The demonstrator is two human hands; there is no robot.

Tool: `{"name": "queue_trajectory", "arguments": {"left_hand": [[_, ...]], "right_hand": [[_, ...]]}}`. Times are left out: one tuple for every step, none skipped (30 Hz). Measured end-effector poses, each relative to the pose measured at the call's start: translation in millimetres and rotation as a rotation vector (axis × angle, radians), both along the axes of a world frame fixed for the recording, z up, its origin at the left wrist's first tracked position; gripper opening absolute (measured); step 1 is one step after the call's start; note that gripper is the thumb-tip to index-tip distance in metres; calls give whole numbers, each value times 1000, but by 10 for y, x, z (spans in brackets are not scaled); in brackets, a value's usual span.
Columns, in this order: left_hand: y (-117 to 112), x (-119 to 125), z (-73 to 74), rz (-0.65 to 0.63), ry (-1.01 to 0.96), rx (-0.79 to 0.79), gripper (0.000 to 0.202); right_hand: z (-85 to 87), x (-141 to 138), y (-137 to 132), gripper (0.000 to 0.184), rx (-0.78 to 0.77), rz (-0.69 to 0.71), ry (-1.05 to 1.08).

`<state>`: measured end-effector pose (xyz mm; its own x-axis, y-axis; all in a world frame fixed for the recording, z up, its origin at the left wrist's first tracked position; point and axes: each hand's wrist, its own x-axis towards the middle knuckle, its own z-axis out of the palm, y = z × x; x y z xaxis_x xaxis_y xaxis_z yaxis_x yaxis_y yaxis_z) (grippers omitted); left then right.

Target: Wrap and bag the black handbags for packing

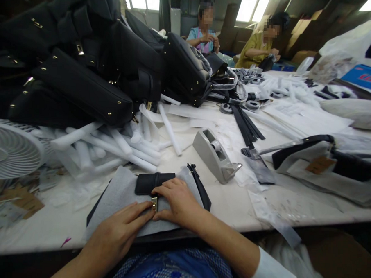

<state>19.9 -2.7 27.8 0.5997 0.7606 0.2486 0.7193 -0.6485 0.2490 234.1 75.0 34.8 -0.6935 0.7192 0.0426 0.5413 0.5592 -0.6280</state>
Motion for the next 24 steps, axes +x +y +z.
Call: {"name": "queue_trajectory", "arguments": {"left_hand": [[1, 6, 9, 2, 0, -24, 48], [1, 10, 15, 7, 1, -44, 50], [0, 13, 19, 12, 0, -57, 53], [-3, 15, 21, 16, -4, -67, 56], [-6, 16, 22, 19, -12, -73, 58], [-9, 16, 22, 22, -25, -74, 60], [-12, 16, 21, 26, -40, -72, 61], [-15, 16, 20, 28, -57, -65, 61], [-17, 16, 20, 27, -76, -57, 60], [-18, 16, 20, 31, -89, -55, 59], [-20, 16, 20, 37, -96, -61, 57], [-21, 15, 20, 42, -96, -74, 55], [-23, 14, 20, 49, -93, -90, 53], [-26, 13, 19, 56, -91, -105, 51], [-28, 11, 18, 62, -92, -114, 50], [-29, 9, 15, 65, -98, -117, 49], [-30, 8, 12, 64, -110, -114, 49], [-30, 7, 8, 67, -123, -115, 48], [-28, 7, 2, 70, -135, -119, 47], [-25, 7, -4, 71, -145, -126, 46], [-22, 8, -11, 71, -154, -133, 46], [-18, 8, -20, 70, -164, -140, 46], [-15, 9, -29, 68, -175, -148, 45], [-12, 8, -37, 69, -187, -157, 45]], "right_hand": [[0, 0, 1, 59, -4, 0, 3], [-1, 0, -1, 58, -5, -1, 8], [-2, -1, -6, 56, -5, -3, 13], [-1, -3, -14, 53, -3, -5, 20], [2, -6, -24, 50, -1, -10, 25], [8, -13, -36, 45, 0, -16, 27], [19, -25, -49, 39, 0, -22, 24], [34, -42, -63, 33, 3, -31, 16], [54, -66, -79, 28, 9, -42, 1], [76, -95, -94, 23, 19, -57, -20], [99, -128, -108, 18, 31, -75, -47], [124, -164, -121, 13, 45, -95, -79], [148, -200, -132, 10, 56, -117, -113], [172, -233, -140, 8, 65, -138, -149], [195, -264, -147, 8, 72, -151, -186], [218, -291, -151, 9, 78, -158, -226], [240, -315, -153, 12, 85, -161, -269], [261, -337, -154, 14, 89, -163, -316], [280, -359, -155, 16, 90, -164, -366], [297, -380, -155, 17, 89, -161, -417], [311, -401, -156, 18, 89, -156, -466], [323, -423, -157, 19, 92, -148, -508], [333, -445, -159, 19, 98, -138, -544], [341, -467, -160, 20, 105, -128, -571]]}}
